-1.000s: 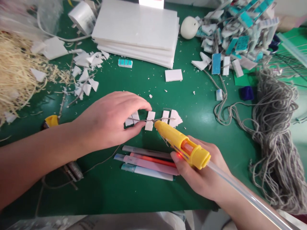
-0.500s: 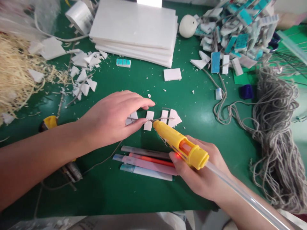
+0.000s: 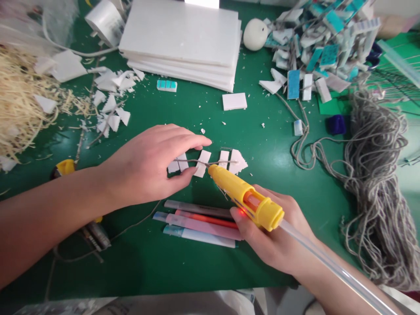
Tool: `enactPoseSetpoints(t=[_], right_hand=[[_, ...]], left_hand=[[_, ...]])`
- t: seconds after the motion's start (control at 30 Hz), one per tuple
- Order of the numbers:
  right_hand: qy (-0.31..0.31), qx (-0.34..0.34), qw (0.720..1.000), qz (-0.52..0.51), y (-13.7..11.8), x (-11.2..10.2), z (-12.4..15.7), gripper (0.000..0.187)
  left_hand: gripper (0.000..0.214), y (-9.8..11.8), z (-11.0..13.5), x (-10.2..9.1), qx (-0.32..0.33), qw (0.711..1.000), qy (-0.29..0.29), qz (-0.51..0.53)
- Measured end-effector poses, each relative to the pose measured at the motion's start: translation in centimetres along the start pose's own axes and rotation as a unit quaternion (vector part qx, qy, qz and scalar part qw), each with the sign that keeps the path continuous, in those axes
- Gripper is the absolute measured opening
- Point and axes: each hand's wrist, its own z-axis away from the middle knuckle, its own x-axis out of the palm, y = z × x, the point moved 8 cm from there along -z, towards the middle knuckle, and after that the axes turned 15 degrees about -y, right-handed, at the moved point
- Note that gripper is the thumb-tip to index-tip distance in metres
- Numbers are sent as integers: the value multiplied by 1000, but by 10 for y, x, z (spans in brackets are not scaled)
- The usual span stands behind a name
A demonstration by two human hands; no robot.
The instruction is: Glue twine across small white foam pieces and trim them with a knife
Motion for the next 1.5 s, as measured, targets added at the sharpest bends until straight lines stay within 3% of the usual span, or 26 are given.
enactPoseSetpoints(t=[0.2, 0.6, 0.9, 1.13, 1.5], right_hand=[[-6, -4, 1000, 9, -3, 1, 0, 33], [5, 10, 1000, -25, 3, 0, 3, 31], [17, 12, 999, -34, 7, 1, 2, 36], [53, 32, 996, -67, 15, -4, 19, 8], [89, 5, 995, -44, 9, -18, 22, 20]], left_hand=[[43, 7, -2, 3, 19, 999, -11, -31], [39, 11, 1, -1, 53, 998, 22, -18], [44, 9, 0, 4, 55, 998, -3, -21], [42, 8, -1, 6, 53, 998, -6, -22], [56, 3, -2, 6, 34, 999, -29, -15]])
